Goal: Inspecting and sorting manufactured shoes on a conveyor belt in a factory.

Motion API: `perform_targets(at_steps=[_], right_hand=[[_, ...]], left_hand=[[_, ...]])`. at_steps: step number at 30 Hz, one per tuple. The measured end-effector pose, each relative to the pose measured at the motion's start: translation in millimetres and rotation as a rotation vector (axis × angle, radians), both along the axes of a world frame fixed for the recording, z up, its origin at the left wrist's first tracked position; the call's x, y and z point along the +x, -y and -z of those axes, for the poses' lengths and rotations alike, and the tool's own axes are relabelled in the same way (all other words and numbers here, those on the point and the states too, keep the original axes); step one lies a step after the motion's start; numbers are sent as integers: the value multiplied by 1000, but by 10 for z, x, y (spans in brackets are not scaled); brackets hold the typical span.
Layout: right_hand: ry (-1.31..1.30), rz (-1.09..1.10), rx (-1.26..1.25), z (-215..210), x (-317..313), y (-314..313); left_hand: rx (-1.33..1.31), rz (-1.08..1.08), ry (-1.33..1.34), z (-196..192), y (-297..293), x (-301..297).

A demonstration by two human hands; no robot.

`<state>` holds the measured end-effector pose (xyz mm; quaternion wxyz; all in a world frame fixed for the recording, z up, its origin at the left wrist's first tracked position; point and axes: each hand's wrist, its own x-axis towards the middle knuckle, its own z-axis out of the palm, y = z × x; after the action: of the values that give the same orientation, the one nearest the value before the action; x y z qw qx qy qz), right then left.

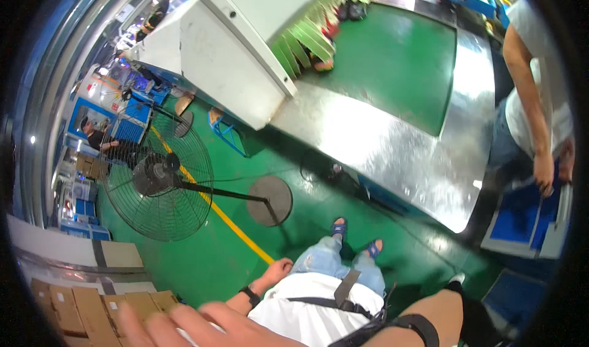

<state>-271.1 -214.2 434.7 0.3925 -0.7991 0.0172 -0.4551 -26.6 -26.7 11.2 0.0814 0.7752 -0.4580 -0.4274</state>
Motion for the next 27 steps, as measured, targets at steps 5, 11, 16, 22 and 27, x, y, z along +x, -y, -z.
perform_targets(at_steps=[5,11,16,22,27], right_hand=[[31,162,-100,61,-183,716],[-571,542,493,1167,-161,1710],[-1055,600,532,2080,-155,1916],[-1498,606,109,2221,-1803,3188],[-1787,372,-657,2192,-2525,4759]], left_hand=[[5,-72,-61,-110,792,-106],[-458,59,-77,-239,2933,144],[-816,146,-24,-473,5196,446],[-934,52,269,-362,7220,599],[-793,-374,354,-251,7766,960]])
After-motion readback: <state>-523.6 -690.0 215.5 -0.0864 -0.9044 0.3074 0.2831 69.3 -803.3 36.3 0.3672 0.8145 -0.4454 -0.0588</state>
